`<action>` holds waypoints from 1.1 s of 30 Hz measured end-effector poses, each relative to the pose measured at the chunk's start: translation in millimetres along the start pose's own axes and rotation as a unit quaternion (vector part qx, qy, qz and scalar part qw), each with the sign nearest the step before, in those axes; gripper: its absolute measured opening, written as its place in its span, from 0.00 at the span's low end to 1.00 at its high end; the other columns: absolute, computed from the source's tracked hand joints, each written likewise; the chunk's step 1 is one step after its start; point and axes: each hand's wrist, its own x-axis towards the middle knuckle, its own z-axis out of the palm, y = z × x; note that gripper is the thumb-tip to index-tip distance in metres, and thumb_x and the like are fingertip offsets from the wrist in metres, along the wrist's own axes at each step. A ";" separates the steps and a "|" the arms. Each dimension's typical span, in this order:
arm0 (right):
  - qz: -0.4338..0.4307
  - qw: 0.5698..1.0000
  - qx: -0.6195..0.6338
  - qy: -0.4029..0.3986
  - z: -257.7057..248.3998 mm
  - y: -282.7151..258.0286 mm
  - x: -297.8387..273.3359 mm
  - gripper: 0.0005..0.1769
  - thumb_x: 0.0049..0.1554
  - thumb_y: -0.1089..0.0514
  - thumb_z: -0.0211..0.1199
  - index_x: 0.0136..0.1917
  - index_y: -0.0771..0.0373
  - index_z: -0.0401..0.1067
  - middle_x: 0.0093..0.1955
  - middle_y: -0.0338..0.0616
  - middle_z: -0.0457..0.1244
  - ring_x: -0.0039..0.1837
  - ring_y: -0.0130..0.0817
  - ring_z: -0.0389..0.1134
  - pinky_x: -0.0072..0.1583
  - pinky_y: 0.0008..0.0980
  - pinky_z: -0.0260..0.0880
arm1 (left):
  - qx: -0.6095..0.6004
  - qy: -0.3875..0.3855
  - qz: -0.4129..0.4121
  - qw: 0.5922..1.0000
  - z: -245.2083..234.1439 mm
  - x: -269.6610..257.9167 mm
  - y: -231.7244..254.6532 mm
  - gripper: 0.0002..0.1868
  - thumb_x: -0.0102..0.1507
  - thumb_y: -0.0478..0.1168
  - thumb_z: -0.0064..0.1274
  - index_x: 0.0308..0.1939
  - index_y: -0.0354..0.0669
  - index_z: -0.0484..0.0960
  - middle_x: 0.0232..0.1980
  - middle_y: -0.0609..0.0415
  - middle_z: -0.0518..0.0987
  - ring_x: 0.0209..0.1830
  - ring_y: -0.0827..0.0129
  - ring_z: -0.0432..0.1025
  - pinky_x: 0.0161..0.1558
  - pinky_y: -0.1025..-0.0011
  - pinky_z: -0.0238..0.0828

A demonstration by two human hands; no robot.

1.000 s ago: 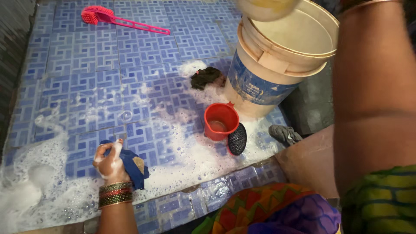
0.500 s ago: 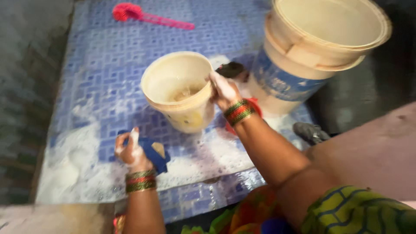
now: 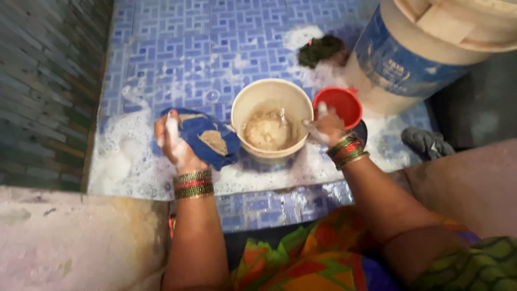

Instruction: The person washes a garment by hand on a tiled floor using buckets of water and a small brush. They apply water with a mug, scrub the fabric against the floor with a brush, and rinse it in a bucket.

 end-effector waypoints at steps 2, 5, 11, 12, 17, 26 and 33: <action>-0.164 0.961 -0.188 0.118 -3.9 -30.5 -20.5 0.36 0.52 0.48 0.69 0.68 0.67 0.65 0.62 0.64 0.61 0.59 0.58 0.63 0.59 0.51 0.69 | 0.073 0.019 -0.026 0.997 7.9 -0.9 6.7 0.05 0.64 0.37 0.55 0.37 0.47 0.74 0.35 0.54 0.76 0.32 0.65 0.76 0.34 0.64 0.79; -0.301 0.934 -0.180 0.070 29.8 -77.3 -51.5 0.33 0.52 0.42 0.73 0.63 0.58 0.65 0.62 0.52 0.62 0.67 0.54 0.62 0.70 0.52 0.61 | 0.115 0.023 -0.036 0.992 13.2 0.9 7.3 0.05 0.64 0.38 0.54 0.42 0.43 0.76 0.35 0.52 0.77 0.32 0.64 0.76 0.34 0.65 0.79; -0.252 0.890 -0.369 -0.087 81.2 -92.1 -77.4 0.30 0.63 0.40 0.54 0.75 0.45 0.56 0.74 0.45 0.56 0.79 0.42 0.51 0.77 0.66 0.32 | 0.131 0.013 -0.079 0.988 9.3 -6.3 6.6 0.07 0.64 0.39 0.55 0.43 0.42 0.76 0.35 0.52 0.77 0.32 0.63 0.76 0.35 0.65 0.78; -0.242 0.885 -0.384 -0.099 85.9 -91.8 -69.8 0.31 0.63 0.39 0.51 0.76 0.42 0.53 0.75 0.45 0.54 0.79 0.42 0.48 0.75 0.69 0.28 | 0.146 0.021 -0.094 0.985 8.5 -7.4 8.3 0.07 0.64 0.40 0.55 0.43 0.41 0.77 0.35 0.52 0.78 0.32 0.64 0.77 0.35 0.65 0.79; -0.259 0.860 -0.434 -0.075 95.1 -85.8 -16.1 0.30 0.64 0.47 0.48 0.79 0.38 0.52 0.79 0.43 0.50 0.82 0.38 0.43 0.75 0.71 0.18 | 0.087 -0.010 -0.215 0.973 -0.1 -2.9 14.7 0.11 0.68 0.45 0.52 0.41 0.41 0.79 0.37 0.50 0.80 0.34 0.63 0.78 0.38 0.66 0.79; -0.037 0.911 0.391 -0.125 111.3 -104.4 -39.1 0.35 0.65 0.33 0.47 0.75 0.55 0.66 0.73 0.50 0.66 0.68 0.39 0.72 0.69 0.43 0.74 | -0.008 -0.084 -0.263 0.961 -23.6 20.2 3.9 0.17 0.70 0.51 0.52 0.44 0.39 0.79 0.43 0.50 0.80 0.44 0.64 0.77 0.49 0.66 0.78; 0.085 0.647 0.632 -0.418 116.8 -134.4 -63.0 0.39 0.52 0.52 0.67 0.73 0.56 0.56 0.64 0.48 0.63 0.60 0.36 0.70 0.59 0.38 0.75 | 0.565 0.040 0.045 0.823 -25.3 22.8 -44.4 0.41 0.63 0.74 0.45 0.55 0.38 0.73 0.51 0.46 0.77 0.51 0.54 0.75 0.55 0.56 0.72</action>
